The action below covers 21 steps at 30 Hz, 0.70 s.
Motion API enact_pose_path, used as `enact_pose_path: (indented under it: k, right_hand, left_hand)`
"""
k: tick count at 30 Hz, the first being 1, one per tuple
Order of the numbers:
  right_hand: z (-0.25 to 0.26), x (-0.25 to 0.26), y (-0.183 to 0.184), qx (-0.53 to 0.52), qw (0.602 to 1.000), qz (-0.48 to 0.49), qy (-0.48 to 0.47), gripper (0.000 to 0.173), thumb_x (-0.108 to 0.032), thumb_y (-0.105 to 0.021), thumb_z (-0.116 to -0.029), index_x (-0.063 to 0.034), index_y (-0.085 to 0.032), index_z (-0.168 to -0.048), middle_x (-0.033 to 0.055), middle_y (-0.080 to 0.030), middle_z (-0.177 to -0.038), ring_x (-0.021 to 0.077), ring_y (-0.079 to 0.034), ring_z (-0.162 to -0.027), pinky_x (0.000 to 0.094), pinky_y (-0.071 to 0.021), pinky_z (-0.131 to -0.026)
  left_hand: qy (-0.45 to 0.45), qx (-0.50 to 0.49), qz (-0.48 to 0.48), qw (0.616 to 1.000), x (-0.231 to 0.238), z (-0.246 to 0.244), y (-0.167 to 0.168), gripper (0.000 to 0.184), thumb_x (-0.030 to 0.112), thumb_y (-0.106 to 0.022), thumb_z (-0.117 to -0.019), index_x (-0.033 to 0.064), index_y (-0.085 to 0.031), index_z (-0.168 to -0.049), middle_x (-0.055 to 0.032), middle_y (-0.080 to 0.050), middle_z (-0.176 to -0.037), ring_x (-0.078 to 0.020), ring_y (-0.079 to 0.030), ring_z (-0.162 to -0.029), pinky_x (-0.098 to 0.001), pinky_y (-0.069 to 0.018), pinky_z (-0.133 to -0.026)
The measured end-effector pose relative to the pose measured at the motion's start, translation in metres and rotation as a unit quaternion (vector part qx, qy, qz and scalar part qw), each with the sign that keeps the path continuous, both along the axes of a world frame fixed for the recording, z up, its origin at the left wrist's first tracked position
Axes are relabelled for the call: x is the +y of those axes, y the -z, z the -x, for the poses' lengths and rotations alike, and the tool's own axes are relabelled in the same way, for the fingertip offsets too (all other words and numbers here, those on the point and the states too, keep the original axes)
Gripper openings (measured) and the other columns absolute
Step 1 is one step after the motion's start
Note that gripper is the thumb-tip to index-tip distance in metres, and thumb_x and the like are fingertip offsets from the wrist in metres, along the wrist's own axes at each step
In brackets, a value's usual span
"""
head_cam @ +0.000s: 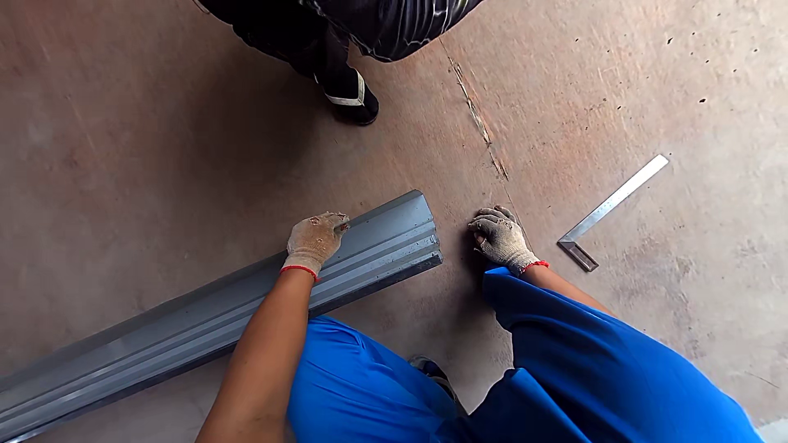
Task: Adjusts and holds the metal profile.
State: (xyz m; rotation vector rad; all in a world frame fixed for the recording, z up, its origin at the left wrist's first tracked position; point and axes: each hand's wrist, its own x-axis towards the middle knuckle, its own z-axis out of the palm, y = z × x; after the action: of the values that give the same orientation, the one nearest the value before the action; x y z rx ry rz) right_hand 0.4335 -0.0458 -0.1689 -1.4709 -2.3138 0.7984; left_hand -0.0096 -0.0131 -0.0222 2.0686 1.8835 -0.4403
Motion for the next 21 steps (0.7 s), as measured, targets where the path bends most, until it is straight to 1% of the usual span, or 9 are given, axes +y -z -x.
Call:
enact_pose_path:
  k: [2, 6, 9, 18, 21]
  right_hand:
    - [0.0003, -0.0004, -0.0005, -0.002, 1.000, 0.004, -0.001, 0.030, -0.031, -0.056, -0.0909, -0.0206, -0.077, -0.110, -0.0019, -0.073, -0.125, 0.0212, -0.055, -0.136, 0.0529, -0.0293, -0.123]
    - [0.0005, -0.0004, 0.0003, 0.001, 1.000, 0.001, 0.004, 0.029, -0.031, -0.057, -0.0905, -0.0204, -0.077, -0.108, -0.0021, -0.073, -0.124, 0.0208, -0.055, -0.136, 0.0525, -0.0294, -0.123]
    - [0.0001, -0.0005, 0.0021, 0.005, 1.000, -0.002, 0.004, 0.030, -0.032, -0.055, -0.0916, -0.0203, -0.077, -0.109, -0.0024, -0.073, -0.124, 0.0210, -0.055, -0.137, 0.0527, -0.0294, -0.123]
    - [-0.0001, 0.0004, 0.0011, -0.002, 1.000, 0.006, -0.001, 0.031, -0.033, -0.055, -0.0914, -0.0208, -0.077, -0.109, -0.0012, -0.072, -0.125, 0.0216, -0.055, -0.137, 0.0534, -0.0297, -0.123]
    - [-0.0004, 0.0004, 0.0014, -0.005, 1.000, 0.004, -0.003, 0.032, -0.035, -0.054, -0.0922, -0.0210, -0.077, -0.109, -0.0016, -0.073, -0.125, 0.0212, -0.054, -0.138, 0.0527, -0.0293, -0.123]
  left_hand:
    - [0.004, -0.001, -0.003, 1.000, -0.0011, 0.0004, 0.0003, 0.019, 0.024, -0.063, -0.1014, 0.0195, -0.076, -0.115, -0.0067, -0.074, -0.118, -0.0307, -0.071, -0.107, -0.0586, -0.0548, -0.090]
    - [0.002, 0.001, -0.004, 1.000, -0.0006, -0.0004, 0.0005, 0.019, 0.023, -0.064, -0.1010, 0.0179, -0.076, -0.114, -0.0075, -0.074, -0.119, -0.0312, -0.071, -0.108, -0.0593, -0.0546, -0.090]
    - [-0.003, 0.006, 0.001, 1.000, -0.0004, 0.0000, 0.0016, 0.019, 0.024, -0.064, -0.1009, 0.0169, -0.076, -0.114, -0.0084, -0.074, -0.119, -0.0323, -0.071, -0.108, -0.0602, -0.0542, -0.090]
    - [-0.001, 0.005, -0.001, 1.000, 0.0004, -0.0001, 0.0018, 0.019, 0.023, -0.065, -0.1004, 0.0192, -0.077, -0.114, -0.0073, -0.074, -0.118, -0.0310, -0.071, -0.107, -0.0591, -0.0545, -0.090]
    - [0.000, 0.009, 0.000, 1.000, -0.0003, 0.0014, 0.0039, 0.020, 0.026, -0.064, -0.1009, 0.0193, -0.076, -0.116, -0.0070, -0.074, -0.119, -0.0304, -0.070, -0.109, -0.0579, -0.0542, -0.092]
